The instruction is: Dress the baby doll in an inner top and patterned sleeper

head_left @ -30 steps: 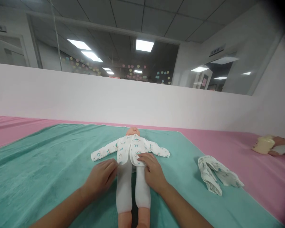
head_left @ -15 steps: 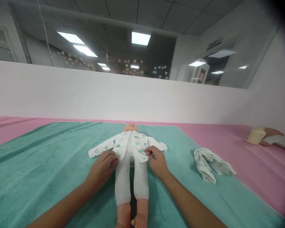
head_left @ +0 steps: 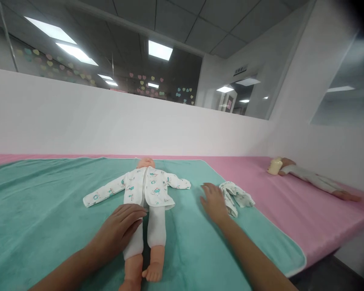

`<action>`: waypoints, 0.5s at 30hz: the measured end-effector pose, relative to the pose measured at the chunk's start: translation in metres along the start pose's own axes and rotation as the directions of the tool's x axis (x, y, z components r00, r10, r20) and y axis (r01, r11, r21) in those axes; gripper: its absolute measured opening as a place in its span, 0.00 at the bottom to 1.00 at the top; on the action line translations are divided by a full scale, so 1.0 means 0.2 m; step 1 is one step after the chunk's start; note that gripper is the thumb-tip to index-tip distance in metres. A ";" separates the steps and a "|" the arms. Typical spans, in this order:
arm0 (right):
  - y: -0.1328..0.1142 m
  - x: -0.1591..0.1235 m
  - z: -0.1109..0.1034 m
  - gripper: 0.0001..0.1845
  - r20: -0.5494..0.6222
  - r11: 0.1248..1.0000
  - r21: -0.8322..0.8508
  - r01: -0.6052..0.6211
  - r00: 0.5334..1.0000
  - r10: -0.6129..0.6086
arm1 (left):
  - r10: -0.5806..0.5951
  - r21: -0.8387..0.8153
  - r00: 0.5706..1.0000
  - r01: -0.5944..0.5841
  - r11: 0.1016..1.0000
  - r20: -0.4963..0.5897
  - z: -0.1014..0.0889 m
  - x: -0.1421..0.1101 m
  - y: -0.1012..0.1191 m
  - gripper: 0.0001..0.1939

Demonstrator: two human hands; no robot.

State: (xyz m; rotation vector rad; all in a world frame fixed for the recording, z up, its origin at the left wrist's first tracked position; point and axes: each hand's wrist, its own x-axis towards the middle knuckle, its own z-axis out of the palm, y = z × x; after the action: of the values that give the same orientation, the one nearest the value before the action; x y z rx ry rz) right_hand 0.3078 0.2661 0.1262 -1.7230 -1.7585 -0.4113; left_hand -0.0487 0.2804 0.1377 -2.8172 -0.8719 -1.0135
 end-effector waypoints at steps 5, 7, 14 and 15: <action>0.44 -0.14 -0.16 0.12 0.045 0.775 0.216 -0.594 0.799 0.600 | -0.039 -0.006 0.999 0.039 0.999 -0.002 0.00 0.01 -0.01 0.12; 0.44 -0.16 -0.22 0.13 0.146 0.639 0.374 -0.673 0.723 0.675 | -0.057 -0.024 0.998 0.057 0.998 -0.009 0.00 0.01 0.01 0.12; -0.27 -0.31 -0.64 0.21 0.384 0.156 0.905 -0.396 0.918 0.099 | -0.478 -0.531 0.867 0.475 0.702 0.144 0.06 -0.04 0.47 0.25; -0.40 -0.35 -0.72 0.19 0.417 0.130 0.906 -0.402 0.900 -0.125 | -0.423 -0.581 0.891 0.435 0.688 0.166 0.06 -0.05 0.54 0.28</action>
State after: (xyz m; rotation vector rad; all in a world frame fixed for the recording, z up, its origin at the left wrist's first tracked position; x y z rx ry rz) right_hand 0.2580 0.1146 0.2065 -0.8629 -1.3973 1.1556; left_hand 0.0070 0.1874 0.1388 -3.1939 -1.5077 -1.5807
